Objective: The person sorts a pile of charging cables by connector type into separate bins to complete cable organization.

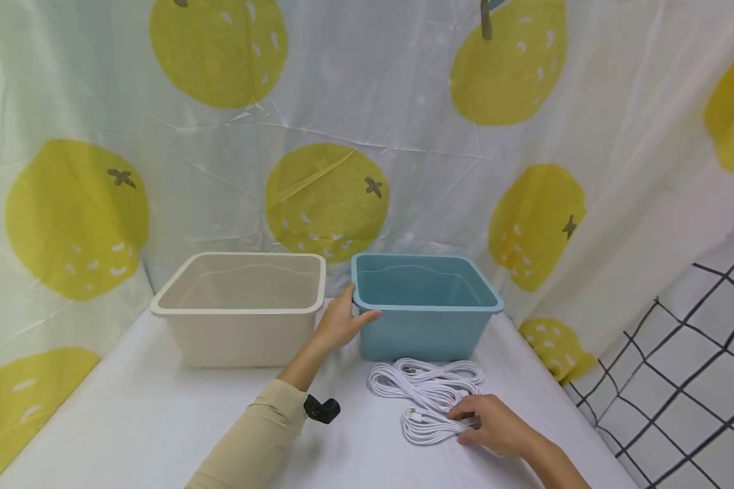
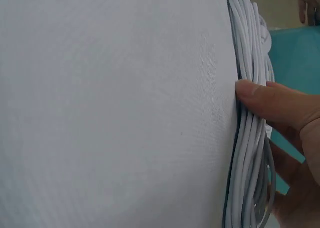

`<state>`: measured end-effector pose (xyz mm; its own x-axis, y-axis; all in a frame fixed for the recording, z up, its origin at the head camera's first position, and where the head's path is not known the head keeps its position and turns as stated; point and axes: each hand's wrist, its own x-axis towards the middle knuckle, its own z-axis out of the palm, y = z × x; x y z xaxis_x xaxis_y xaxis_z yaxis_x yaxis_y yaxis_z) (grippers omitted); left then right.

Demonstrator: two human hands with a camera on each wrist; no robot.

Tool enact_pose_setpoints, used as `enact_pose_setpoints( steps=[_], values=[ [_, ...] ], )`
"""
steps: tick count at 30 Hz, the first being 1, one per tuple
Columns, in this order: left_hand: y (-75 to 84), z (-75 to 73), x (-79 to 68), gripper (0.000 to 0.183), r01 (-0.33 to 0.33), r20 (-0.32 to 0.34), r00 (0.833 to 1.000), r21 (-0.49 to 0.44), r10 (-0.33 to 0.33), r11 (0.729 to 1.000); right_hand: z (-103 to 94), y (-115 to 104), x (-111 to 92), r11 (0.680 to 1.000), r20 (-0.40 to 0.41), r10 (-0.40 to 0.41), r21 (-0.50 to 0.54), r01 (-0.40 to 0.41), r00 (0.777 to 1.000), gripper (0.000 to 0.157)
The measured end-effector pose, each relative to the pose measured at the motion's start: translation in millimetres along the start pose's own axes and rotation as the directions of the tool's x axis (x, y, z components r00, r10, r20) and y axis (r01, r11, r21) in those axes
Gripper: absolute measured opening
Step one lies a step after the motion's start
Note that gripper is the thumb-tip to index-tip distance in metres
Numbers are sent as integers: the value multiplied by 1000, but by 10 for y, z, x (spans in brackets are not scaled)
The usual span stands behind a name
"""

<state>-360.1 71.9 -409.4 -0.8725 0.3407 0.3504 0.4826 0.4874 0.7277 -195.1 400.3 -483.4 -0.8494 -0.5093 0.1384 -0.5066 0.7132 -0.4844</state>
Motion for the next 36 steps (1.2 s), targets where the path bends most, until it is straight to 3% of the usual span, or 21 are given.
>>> enact_pose_setpoints(
  steps=[5,11,18,24,29,36],
  values=[
    [5,-10,8,99,19,15,1000,22,-19,1000,7,12,53,997,-39,-75,-22,74,996,22],
    [29,-33,7,102,27,40,999,36,-29,999,-37,49,65,989,-66,-141,30,143,988,22],
    [35,-65,35,103,44,35,998,73,-46,996,-251,-32,138,992,-58,-88,82,92,994,20],
    [40,-75,65,102,43,21,999,54,-44,998,-481,-164,249,998,-64,-29,46,32,998,20],
    [34,-77,62,101,56,3,998,-11,-56,998,-583,-251,342,1000,-77,0,0,0,997,21],
    [-37,-43,25,101,65,-13,998,-189,-69,980,-747,-356,412,999,-112,-23,-52,18,993,19]
  ],
)
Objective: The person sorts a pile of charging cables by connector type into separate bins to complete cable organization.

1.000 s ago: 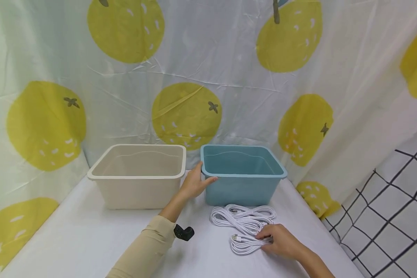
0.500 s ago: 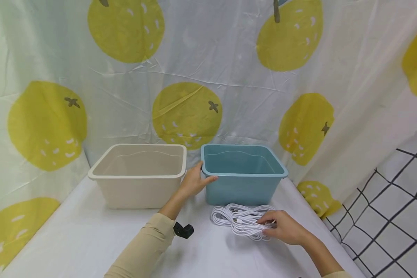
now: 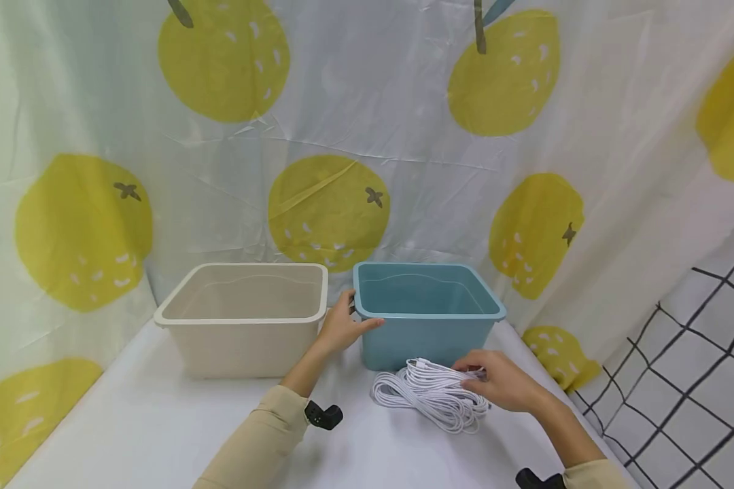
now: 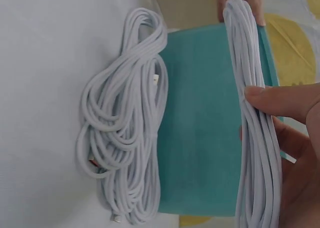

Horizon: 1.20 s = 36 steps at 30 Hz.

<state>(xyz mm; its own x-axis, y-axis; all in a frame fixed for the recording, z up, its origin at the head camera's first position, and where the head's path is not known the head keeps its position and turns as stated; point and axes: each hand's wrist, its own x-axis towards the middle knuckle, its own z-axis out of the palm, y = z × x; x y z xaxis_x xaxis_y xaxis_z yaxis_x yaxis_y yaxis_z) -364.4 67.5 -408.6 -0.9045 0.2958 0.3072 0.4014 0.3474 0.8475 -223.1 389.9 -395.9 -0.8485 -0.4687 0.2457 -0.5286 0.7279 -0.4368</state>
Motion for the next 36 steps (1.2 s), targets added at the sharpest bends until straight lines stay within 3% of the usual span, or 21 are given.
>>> enact_pose_setpoints(
  steps=[9,17,24,31,36],
  values=[
    [-47,-23,-31,106,-55,12,998,-5,55,998,-278,-204,193,986,-135,-168,-42,164,976,24],
    [-73,-20,-19,104,-98,21,995,-20,99,995,-550,-271,482,961,-144,-266,-123,249,953,25],
    [-82,-34,32,101,-99,14,995,-5,99,995,-727,-302,753,976,-132,-189,-131,172,973,22],
    [-83,0,83,102,-54,5,999,0,54,999,-691,-201,1005,991,-145,-81,-118,64,986,25],
    [-78,69,68,101,-60,-4,998,-10,60,998,-669,-106,1105,994,-148,-58,-103,43,987,25]
  ],
)
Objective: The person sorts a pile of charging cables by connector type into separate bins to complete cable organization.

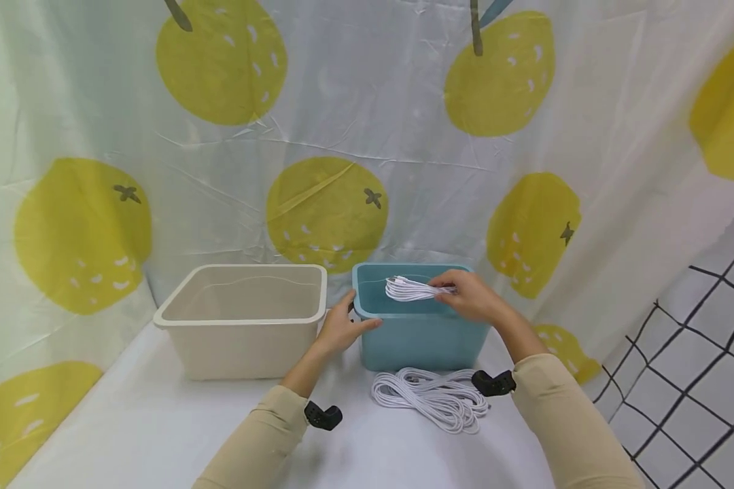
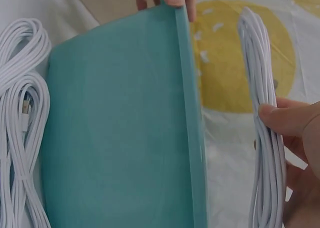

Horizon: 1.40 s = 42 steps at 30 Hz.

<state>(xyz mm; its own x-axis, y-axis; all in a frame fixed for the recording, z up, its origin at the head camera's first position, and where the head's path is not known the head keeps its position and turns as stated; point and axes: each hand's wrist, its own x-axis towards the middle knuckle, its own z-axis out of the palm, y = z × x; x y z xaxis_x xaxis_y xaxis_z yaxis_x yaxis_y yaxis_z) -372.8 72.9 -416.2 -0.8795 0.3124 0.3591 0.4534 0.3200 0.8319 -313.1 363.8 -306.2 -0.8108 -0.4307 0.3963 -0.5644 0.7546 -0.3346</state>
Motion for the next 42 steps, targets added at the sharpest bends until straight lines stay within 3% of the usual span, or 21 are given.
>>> enact_pose_setpoints(
  steps=[10,19,29,35,42],
  values=[
    [32,-14,-40,103,14,-19,1000,-13,-15,1000,51,55,222,997,33,72,-9,-72,997,27],
    [58,35,-51,103,14,22,1000,23,-15,1000,108,124,223,976,-27,201,91,-198,979,49],
    [54,-3,-29,105,20,9,1000,24,-20,999,147,44,188,988,-48,106,119,-100,993,37],
    [48,-34,-20,102,14,25,1000,27,-15,1000,198,5,133,985,-36,115,135,-110,993,36],
    [41,-49,-33,101,-7,40,999,36,6,999,261,-35,-13,984,-69,77,164,-65,995,35]
  ],
)
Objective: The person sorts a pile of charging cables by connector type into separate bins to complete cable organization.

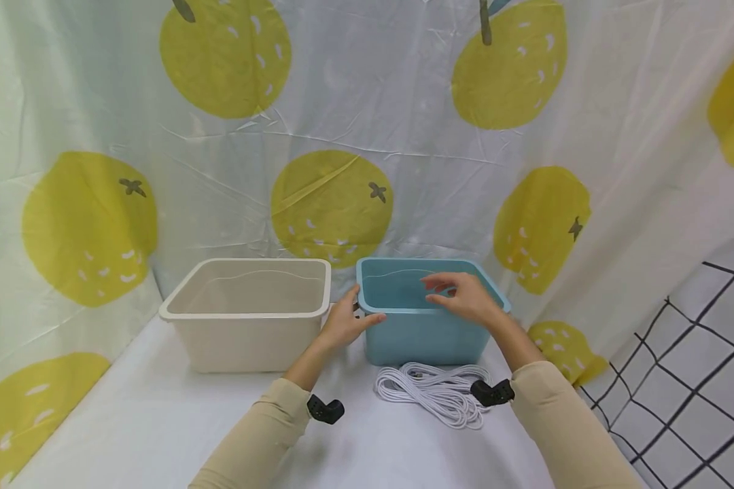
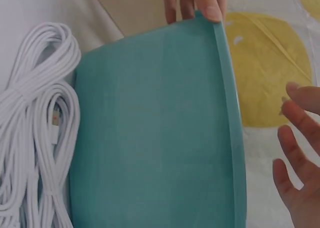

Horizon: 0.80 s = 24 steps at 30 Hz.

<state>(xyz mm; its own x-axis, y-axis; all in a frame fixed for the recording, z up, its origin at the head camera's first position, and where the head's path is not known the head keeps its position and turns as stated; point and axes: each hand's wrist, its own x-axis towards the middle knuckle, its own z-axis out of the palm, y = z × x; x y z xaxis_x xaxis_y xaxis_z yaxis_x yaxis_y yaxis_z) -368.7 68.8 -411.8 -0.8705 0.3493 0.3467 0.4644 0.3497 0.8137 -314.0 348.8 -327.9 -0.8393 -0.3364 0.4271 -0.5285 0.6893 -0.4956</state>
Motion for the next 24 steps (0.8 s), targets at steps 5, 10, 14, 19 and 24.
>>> enact_pose_setpoints(
  steps=[5,10,14,19,24],
  values=[
    [-9,-3,0,103,3,1,1000,13,-3,1000,81,-67,-185,997,-15,-74,-13,74,997,33],
    [-9,5,16,102,2,-8,1000,14,-2,1000,202,-57,-344,993,-16,-114,7,114,993,31],
    [4,4,14,103,13,-2,1000,26,-13,1000,299,-10,-463,993,-11,-120,17,121,993,30],
    [21,0,-4,103,22,1,1000,27,-22,999,417,43,-591,991,-5,-131,14,131,991,30],
    [32,-6,-13,103,30,2,1000,36,-31,999,528,64,-705,991,-2,-130,21,130,992,29]
  ],
)
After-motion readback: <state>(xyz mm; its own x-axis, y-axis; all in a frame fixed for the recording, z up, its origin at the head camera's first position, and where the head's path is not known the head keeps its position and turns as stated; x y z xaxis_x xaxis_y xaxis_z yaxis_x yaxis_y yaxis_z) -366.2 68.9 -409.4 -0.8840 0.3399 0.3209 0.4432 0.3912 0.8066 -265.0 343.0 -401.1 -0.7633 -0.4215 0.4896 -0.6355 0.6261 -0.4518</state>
